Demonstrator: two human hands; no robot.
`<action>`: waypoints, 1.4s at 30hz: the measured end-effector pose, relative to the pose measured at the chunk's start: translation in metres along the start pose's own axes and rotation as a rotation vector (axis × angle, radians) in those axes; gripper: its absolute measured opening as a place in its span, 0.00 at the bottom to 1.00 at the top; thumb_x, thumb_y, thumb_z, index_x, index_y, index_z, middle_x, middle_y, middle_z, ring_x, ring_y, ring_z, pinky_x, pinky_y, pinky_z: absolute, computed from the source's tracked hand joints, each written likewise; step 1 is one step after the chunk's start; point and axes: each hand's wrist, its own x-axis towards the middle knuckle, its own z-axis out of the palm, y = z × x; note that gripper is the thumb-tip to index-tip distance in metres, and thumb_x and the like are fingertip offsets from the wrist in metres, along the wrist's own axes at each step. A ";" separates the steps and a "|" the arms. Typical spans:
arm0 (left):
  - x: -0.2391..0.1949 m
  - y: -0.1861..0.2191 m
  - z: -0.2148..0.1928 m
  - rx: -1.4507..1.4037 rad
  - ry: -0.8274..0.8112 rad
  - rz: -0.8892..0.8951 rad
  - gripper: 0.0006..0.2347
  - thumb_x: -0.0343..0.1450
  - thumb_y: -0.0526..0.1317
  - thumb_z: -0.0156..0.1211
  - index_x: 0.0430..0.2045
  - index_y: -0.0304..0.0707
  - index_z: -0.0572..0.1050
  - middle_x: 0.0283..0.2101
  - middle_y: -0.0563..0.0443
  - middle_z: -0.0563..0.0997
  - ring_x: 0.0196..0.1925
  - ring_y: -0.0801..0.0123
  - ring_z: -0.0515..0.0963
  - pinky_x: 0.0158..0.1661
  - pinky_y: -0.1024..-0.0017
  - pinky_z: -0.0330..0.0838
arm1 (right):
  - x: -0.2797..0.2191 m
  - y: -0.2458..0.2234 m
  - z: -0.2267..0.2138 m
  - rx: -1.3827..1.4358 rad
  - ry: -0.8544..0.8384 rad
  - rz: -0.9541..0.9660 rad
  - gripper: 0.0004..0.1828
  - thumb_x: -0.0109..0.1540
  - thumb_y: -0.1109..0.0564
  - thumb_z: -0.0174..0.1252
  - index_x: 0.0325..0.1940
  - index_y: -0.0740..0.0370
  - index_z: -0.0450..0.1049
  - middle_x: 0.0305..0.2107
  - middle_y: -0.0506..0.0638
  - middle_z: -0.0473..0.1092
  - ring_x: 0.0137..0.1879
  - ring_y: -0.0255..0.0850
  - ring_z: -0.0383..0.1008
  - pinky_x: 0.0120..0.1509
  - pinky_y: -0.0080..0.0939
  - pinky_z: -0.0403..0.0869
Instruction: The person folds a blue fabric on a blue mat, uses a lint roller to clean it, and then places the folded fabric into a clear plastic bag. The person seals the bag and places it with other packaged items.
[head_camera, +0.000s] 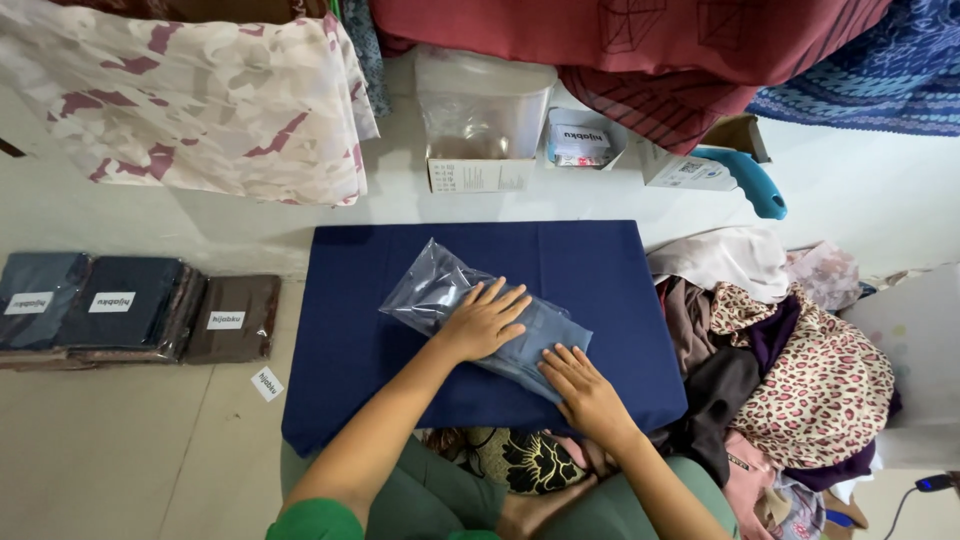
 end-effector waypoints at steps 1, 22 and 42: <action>-0.004 0.003 -0.004 -0.002 0.000 0.002 0.26 0.79 0.59 0.33 0.74 0.57 0.56 0.77 0.56 0.57 0.79 0.49 0.50 0.72 0.43 0.44 | 0.000 -0.001 0.002 -0.001 -0.002 0.002 0.41 0.47 0.58 0.68 0.65 0.67 0.69 0.64 0.61 0.67 0.73 0.60 0.63 0.77 0.61 0.57; -0.017 0.008 -0.026 0.049 0.167 0.033 0.26 0.79 0.60 0.34 0.70 0.52 0.63 0.72 0.52 0.66 0.75 0.44 0.60 0.68 0.41 0.52 | 0.068 0.003 0.008 0.135 -0.059 -0.072 0.20 0.60 0.56 0.57 0.57 0.58 0.77 0.54 0.60 0.75 0.69 0.63 0.66 0.77 0.62 0.57; -0.020 0.011 -0.032 0.084 0.166 0.022 0.25 0.79 0.58 0.37 0.68 0.47 0.66 0.72 0.50 0.66 0.74 0.37 0.59 0.68 0.38 0.52 | 0.054 0.006 0.034 -0.043 -0.051 0.040 0.18 0.67 0.48 0.53 0.59 0.52 0.78 0.63 0.58 0.69 0.72 0.56 0.64 0.78 0.61 0.54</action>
